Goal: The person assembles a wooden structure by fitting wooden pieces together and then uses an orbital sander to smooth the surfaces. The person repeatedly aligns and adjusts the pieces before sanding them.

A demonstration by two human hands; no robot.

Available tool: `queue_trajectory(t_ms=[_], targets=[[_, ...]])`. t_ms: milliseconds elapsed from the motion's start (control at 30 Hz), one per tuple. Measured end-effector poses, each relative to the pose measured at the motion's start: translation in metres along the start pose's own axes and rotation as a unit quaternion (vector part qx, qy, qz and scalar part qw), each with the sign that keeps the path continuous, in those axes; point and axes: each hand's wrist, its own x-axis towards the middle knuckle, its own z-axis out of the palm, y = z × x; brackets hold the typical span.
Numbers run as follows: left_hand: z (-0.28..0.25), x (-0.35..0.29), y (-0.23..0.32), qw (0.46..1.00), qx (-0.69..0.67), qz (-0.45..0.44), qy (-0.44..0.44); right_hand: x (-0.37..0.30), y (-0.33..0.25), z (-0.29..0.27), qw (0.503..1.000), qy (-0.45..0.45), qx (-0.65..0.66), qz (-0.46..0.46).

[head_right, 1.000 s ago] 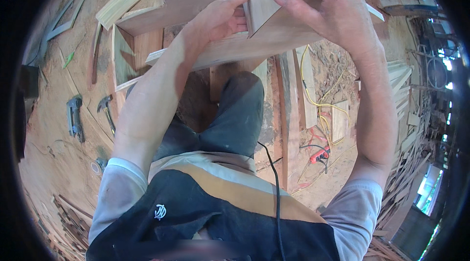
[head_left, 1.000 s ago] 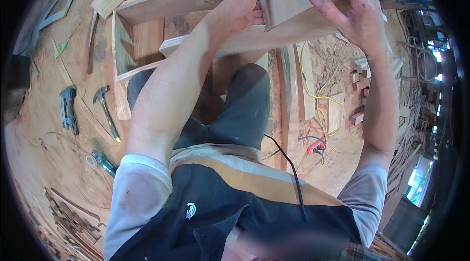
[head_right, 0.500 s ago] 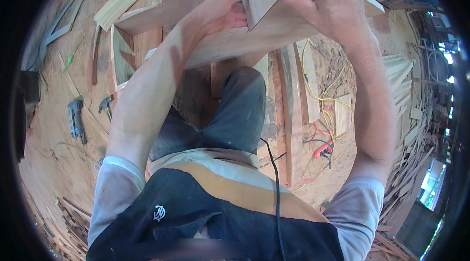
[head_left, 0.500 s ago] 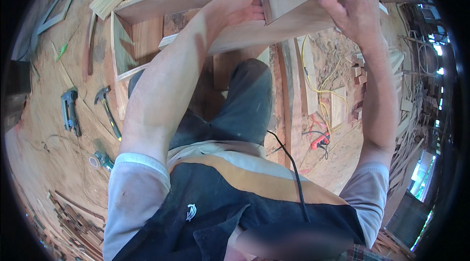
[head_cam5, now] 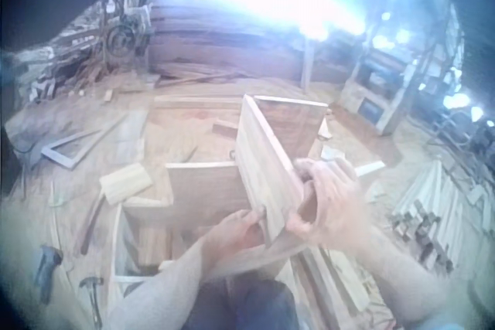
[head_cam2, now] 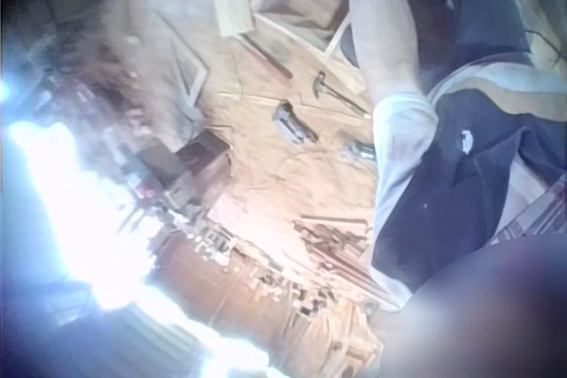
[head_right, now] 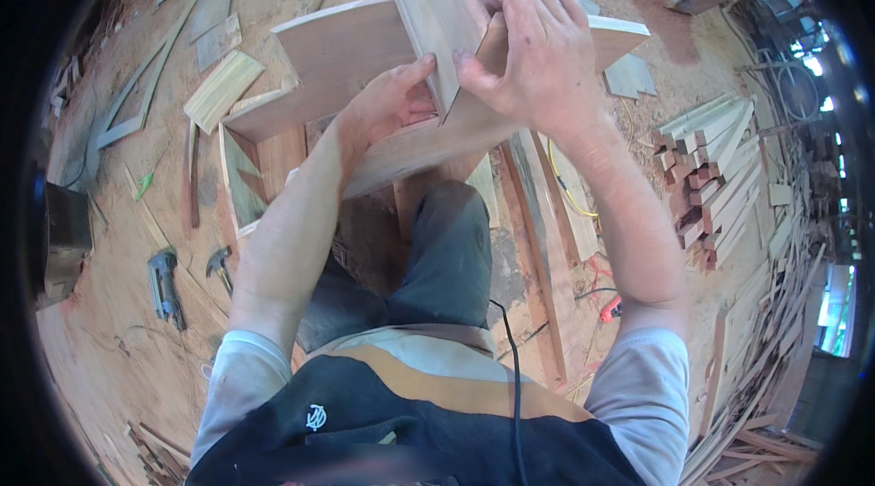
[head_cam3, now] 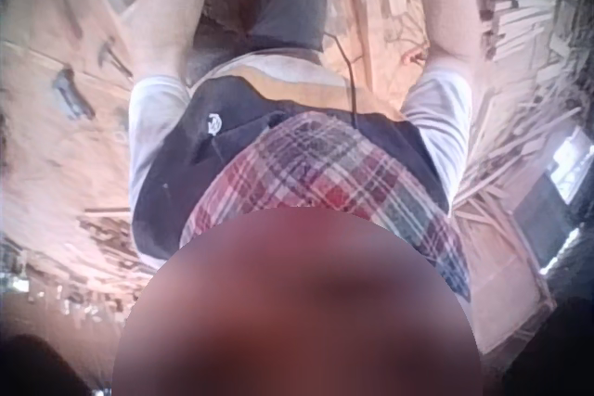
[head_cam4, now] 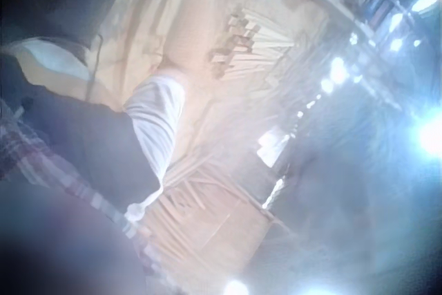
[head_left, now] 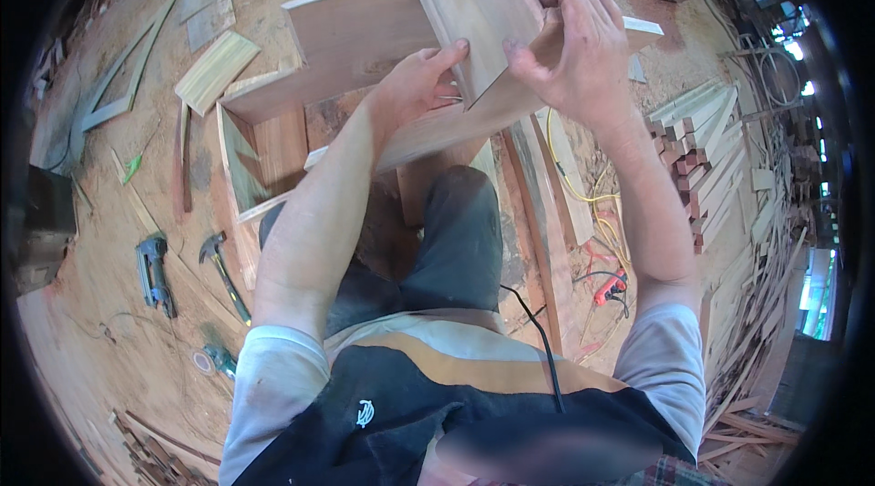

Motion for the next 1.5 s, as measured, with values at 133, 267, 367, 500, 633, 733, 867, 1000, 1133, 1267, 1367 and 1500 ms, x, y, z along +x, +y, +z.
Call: queue_trajectory(t_ms=[133, 267, 367, 500, 633, 733, 867, 1000, 1133, 1267, 1367, 1500], targets=[[0.005, 0.013, 0.007, 0.992, -0.112, 0.032, 0.040, -0.007, 0.003, 0.014, 0.997, 0.072, 0.028, 0.008], [0.023, 0.035, 0.004, 0.975, -0.192, 0.100, 0.051, -0.014, 0.010, 0.025, 0.988, 0.133, 0.078, -0.018], [0.040, 0.047, -0.003, 0.964, -0.215, 0.122, 0.103, -0.018, 0.014, 0.029, 0.987, 0.140, 0.078, -0.019], [0.052, 0.051, -0.004, 0.957, -0.213, 0.104, 0.167, -0.019, 0.019, 0.032, 0.982, 0.156, 0.103, -0.037], [0.052, 0.050, -0.001, 0.960, -0.189, 0.085, 0.191, -0.018, 0.020, 0.033, 0.981, 0.153, 0.118, -0.021], [0.048, 0.054, -0.003, 0.962, -0.203, 0.099, 0.156, -0.017, 0.019, 0.031, 0.986, 0.164, 0.014, -0.023], [0.044, 0.060, -0.007, 0.962, -0.184, 0.118, 0.162, -0.013, 0.018, 0.025, 0.988, 0.146, 0.035, -0.023], [0.046, 0.060, -0.006, 0.960, -0.175, 0.104, 0.190, -0.012, 0.015, 0.020, 0.990, 0.130, -0.002, -0.047], [0.048, 0.058, -0.003, 0.958, -0.167, 0.103, 0.210, -0.011, 0.014, 0.021, 0.989, 0.131, 0.023, -0.057], [0.044, 0.058, -0.004, 0.954, -0.172, 0.127, 0.213, -0.008, 0.018, 0.022, 0.990, 0.124, 0.003, -0.067], [0.042, 0.057, -0.006, 0.945, -0.211, 0.144, 0.205, -0.007, 0.018, 0.024, 0.990, 0.121, 0.003, -0.069], [0.045, 0.053, -0.007, 0.943, -0.220, 0.139, 0.206, -0.011, 0.010, 0.022, 0.993, 0.109, 0.018, -0.047]])
